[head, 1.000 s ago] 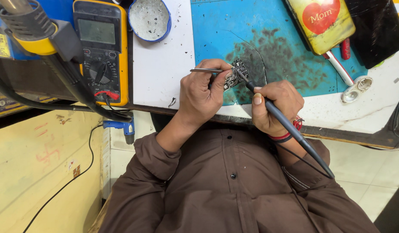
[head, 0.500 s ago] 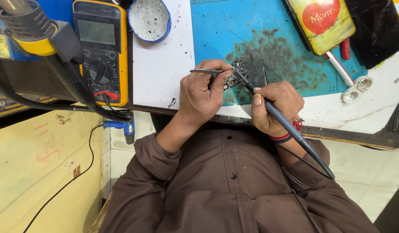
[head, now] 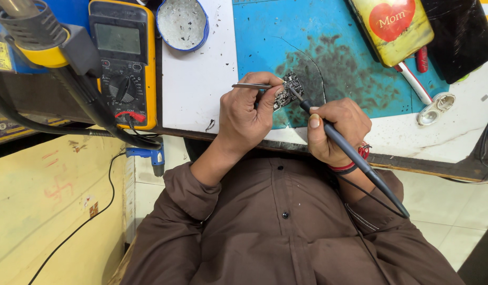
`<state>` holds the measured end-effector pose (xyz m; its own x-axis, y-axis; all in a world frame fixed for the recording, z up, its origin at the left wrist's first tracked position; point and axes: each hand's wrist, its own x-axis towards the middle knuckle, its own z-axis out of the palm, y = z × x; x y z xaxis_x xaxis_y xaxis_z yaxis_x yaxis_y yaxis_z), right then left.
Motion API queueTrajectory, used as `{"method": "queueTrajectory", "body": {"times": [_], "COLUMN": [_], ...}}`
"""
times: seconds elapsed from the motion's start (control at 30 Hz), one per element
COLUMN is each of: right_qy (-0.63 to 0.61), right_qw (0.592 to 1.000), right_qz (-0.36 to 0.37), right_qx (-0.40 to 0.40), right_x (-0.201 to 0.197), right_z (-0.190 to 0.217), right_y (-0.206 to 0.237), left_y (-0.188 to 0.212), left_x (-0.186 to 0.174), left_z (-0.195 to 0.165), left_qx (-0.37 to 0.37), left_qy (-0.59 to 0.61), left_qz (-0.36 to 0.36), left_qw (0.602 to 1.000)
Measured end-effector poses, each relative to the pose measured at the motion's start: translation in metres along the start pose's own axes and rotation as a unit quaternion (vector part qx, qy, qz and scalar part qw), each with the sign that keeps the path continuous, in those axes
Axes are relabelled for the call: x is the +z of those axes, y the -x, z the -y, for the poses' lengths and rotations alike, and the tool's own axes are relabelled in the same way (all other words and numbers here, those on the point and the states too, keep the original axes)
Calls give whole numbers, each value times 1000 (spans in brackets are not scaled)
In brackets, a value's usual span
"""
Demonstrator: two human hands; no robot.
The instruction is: The person uses a soldering iron and tweezers to apply solder to a small circuit board. They repeatedly heat and adjust components on the board while holding it steady with the tweezers.
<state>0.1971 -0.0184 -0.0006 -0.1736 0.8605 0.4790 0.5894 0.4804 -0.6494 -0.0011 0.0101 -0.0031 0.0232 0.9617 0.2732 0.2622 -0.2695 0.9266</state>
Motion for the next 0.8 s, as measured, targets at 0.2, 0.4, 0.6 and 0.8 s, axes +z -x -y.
{"method": "queueTrajectory", "body": {"times": [0.2, 0.4, 0.6, 0.8], "right_qy": [3, 1, 4, 6], "right_qw": [1000, 1000, 1000, 1000], "right_qz": [-2, -4, -4, -1], "right_qx": [1, -1, 6, 2], "right_x": [1, 0, 0, -1], "right_z": [0, -1, 0, 0], "right_y": [0, 0, 1, 1], "left_y": [0, 0, 0, 1], "left_x": [0, 0, -1, -1], "left_z": [0, 1, 1, 0], "left_qx": [-4, -5, -4, 3], "left_qy": [-2, 1, -4, -4], "left_qz": [-1, 4, 0, -1], "left_qw": [1000, 1000, 1000, 1000]}}
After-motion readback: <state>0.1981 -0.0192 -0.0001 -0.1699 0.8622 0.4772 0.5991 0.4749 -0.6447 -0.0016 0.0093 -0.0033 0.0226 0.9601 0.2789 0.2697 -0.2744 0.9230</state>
